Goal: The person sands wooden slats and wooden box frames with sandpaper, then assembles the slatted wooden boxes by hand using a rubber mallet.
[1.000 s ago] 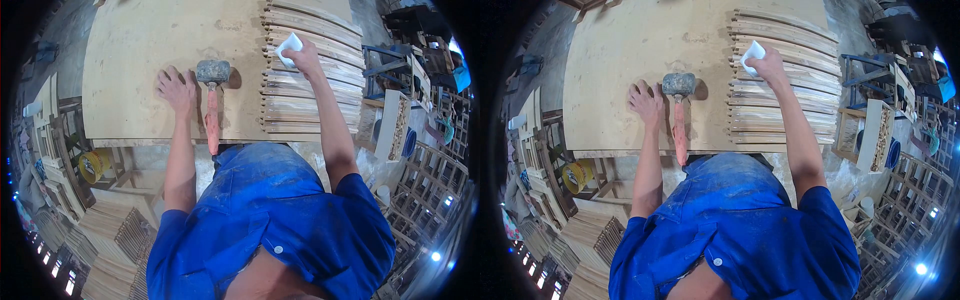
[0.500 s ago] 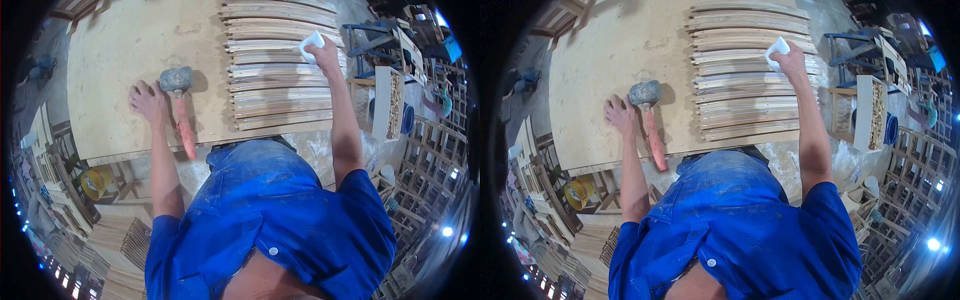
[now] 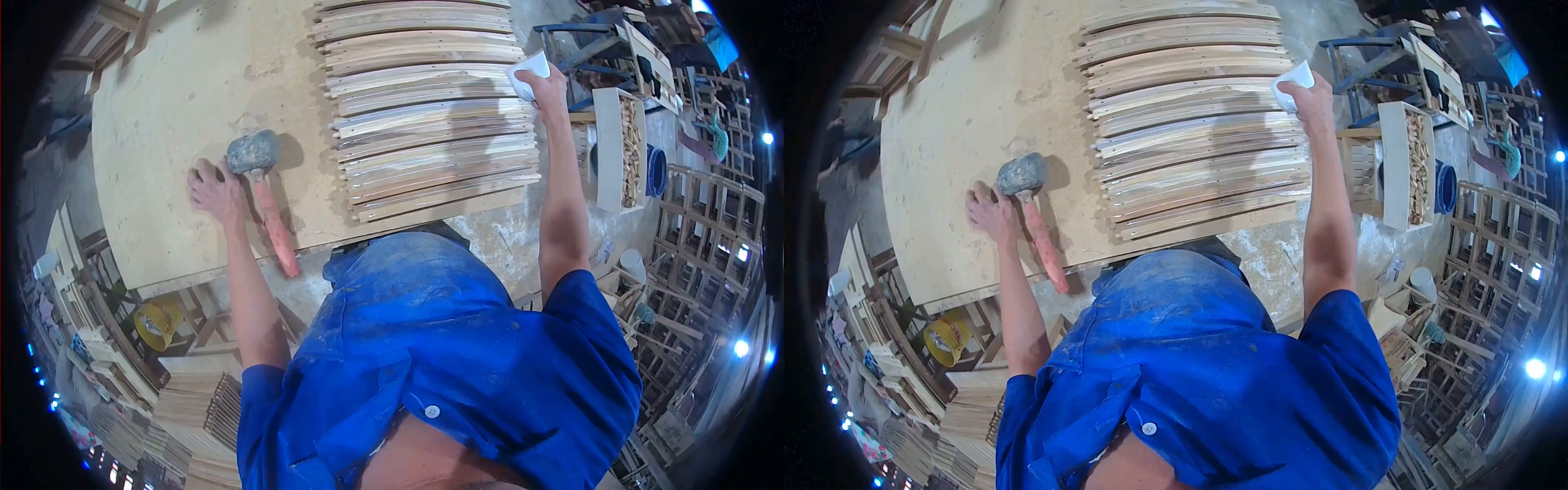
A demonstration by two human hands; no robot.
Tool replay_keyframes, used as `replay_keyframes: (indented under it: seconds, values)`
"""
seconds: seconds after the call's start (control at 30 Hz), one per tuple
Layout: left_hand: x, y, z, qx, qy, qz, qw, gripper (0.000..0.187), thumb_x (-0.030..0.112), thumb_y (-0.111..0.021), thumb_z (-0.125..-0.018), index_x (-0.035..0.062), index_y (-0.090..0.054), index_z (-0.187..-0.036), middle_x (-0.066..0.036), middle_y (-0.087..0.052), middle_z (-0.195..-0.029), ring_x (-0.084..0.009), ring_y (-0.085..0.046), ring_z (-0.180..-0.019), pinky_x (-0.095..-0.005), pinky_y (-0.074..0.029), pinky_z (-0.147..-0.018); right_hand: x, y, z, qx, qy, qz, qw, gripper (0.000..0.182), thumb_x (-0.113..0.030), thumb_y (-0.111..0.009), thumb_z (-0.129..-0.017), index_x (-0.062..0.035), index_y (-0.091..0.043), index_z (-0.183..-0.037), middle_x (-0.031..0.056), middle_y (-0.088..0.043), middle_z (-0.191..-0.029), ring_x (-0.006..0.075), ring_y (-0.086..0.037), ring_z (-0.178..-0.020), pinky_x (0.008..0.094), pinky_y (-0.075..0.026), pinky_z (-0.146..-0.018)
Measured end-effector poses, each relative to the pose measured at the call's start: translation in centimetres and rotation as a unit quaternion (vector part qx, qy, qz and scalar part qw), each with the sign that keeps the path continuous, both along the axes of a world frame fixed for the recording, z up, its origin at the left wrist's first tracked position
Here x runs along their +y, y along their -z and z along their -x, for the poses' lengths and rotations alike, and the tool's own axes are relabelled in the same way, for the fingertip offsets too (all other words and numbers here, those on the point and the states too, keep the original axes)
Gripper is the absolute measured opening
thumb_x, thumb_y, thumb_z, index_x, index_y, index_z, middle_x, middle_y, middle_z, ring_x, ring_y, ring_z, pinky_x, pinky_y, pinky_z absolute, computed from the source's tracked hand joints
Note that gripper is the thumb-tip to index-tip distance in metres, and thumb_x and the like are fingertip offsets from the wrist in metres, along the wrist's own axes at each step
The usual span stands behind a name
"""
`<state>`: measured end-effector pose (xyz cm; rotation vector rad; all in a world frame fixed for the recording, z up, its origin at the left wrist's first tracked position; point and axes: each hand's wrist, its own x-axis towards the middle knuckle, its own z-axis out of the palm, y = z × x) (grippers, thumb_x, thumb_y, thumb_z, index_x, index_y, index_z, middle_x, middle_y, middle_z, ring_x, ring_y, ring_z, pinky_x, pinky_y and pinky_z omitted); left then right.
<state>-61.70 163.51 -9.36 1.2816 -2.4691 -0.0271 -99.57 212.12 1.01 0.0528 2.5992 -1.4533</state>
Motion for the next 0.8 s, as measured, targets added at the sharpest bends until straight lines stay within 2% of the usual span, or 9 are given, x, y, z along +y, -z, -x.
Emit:
replay_keyframes:
  seconds: [0.13, 0.2, 0.27, 0.3, 0.37, 0.5, 0.63, 0.8]
  values:
    - [0.3, -1.2, 0.1, -0.016, -0.019, -0.021, 0.999, 0.053, 0.049, -0.056, -0.095, 0.0117, -0.053, -0.134, -0.020, -0.045, -0.144, -0.0395, -0.039, -0.135, -0.0578, -0.026, -0.109, -9.9, -1.1, -5.6, -0.049, -0.043, 0.095, 0.993, 0.039, -0.016, -0.080, -0.069, 0.0042, -0.070, -0.102, 0.0106, -0.072, -0.089, 0.0194, -0.068, -0.077, 0.0339, -0.054, -0.069]
    - [0.5, -1.6, 0.3, 0.022, 0.002, -0.048, 0.999, 0.055, 0.049, -0.057, -0.094, 0.0107, -0.053, -0.133, -0.022, -0.044, -0.144, -0.0405, -0.036, -0.137, -0.0604, -0.023, -0.109, -15.3, -0.4, -8.1, -0.037, -0.147, 0.120, 0.981, 0.044, -0.017, -0.080, -0.069, 0.0023, -0.069, -0.107, 0.0110, -0.071, -0.090, 0.0187, -0.068, -0.078, 0.0331, -0.054, -0.070]
    - [0.2, -1.2, 0.1, 0.032, 0.008, -0.039, 0.999, 0.056, 0.049, -0.057, -0.094, 0.0103, -0.053, -0.133, -0.022, -0.044, -0.144, -0.0409, -0.035, -0.137, -0.0614, -0.022, -0.110, -20.5, 1.2, -9.8, -0.015, -0.199, 0.107, 0.974, 0.051, -0.023, -0.079, -0.067, 0.0005, -0.069, -0.112, 0.0154, -0.072, -0.093, 0.0243, -0.070, -0.083, 0.0361, -0.056, -0.075]
    - [0.1, -1.0, -0.1, 0.044, 0.021, -0.035, 0.998, 0.057, 0.050, -0.058, -0.093, 0.0099, -0.053, -0.133, -0.023, -0.043, -0.144, -0.0414, -0.034, -0.138, -0.0623, -0.021, -0.110, -22.5, 1.9, -10.3, -0.017, -0.201, 0.108, 0.974, 0.051, -0.023, -0.079, -0.067, 0.0005, -0.069, -0.112, 0.0154, -0.072, -0.093, 0.0243, -0.070, -0.083, 0.0361, -0.056, -0.075]
    - [-0.1, -0.6, -0.3, 0.045, 0.021, -0.031, 0.998, 0.057, 0.050, -0.058, -0.093, 0.0096, -0.053, -0.133, -0.023, -0.043, -0.144, -0.0415, -0.034, -0.138, -0.0624, -0.020, -0.110, -25.0, 3.2, -10.6, 0.081, -0.226, 0.001, 0.971, 0.056, -0.029, -0.076, -0.065, -0.0010, -0.070, -0.113, 0.0208, -0.072, -0.098, 0.0316, -0.071, -0.089, 0.0397, -0.056, -0.081]
    - [-0.3, -0.1, -0.4, 0.056, 0.027, -0.011, 0.998, 0.057, 0.050, -0.058, -0.093, 0.0098, -0.053, -0.133, -0.023, -0.044, -0.143, -0.0410, -0.035, -0.138, -0.0618, -0.021, -0.110, -23.5, 4.1, -9.4, 0.091, -0.238, -0.011, 0.967, 0.058, -0.031, -0.075, -0.064, -0.0005, -0.070, -0.113, 0.0239, -0.072, -0.101, 0.0362, -0.070, -0.092, 0.0418, -0.055, -0.085]
    - [0.2, -1.1, 0.0, 0.043, 0.015, -0.033, 0.998, 0.056, 0.050, -0.058, -0.093, 0.0108, -0.054, -0.132, -0.022, -0.045, -0.142, -0.0396, -0.036, -0.137, -0.0597, -0.023, -0.109, -17.1, 3.8, -6.6, 0.076, -0.176, -0.009, 0.981, 0.053, -0.030, -0.076, -0.066, -0.0002, -0.071, -0.109, 0.0217, -0.073, -0.098, 0.0329, -0.071, -0.090, 0.0401, -0.055, -0.083]
    - [0.0, -0.3, -0.1, 0.012, 0.006, 0.014, 1.000, 0.055, 0.050, -0.059, -0.093, 0.0120, -0.055, -0.132, -0.019, -0.046, -0.141, -0.0381, -0.040, -0.134, -0.0567, -0.027, -0.107, -7.7, 3.3, -2.4, 0.098, -0.097, -0.001, 0.990, 0.046, -0.023, -0.078, -0.067, 0.0010, -0.071, -0.106, 0.0188, -0.073, -0.096, 0.0291, -0.071, -0.087, 0.0382, -0.054, -0.081]
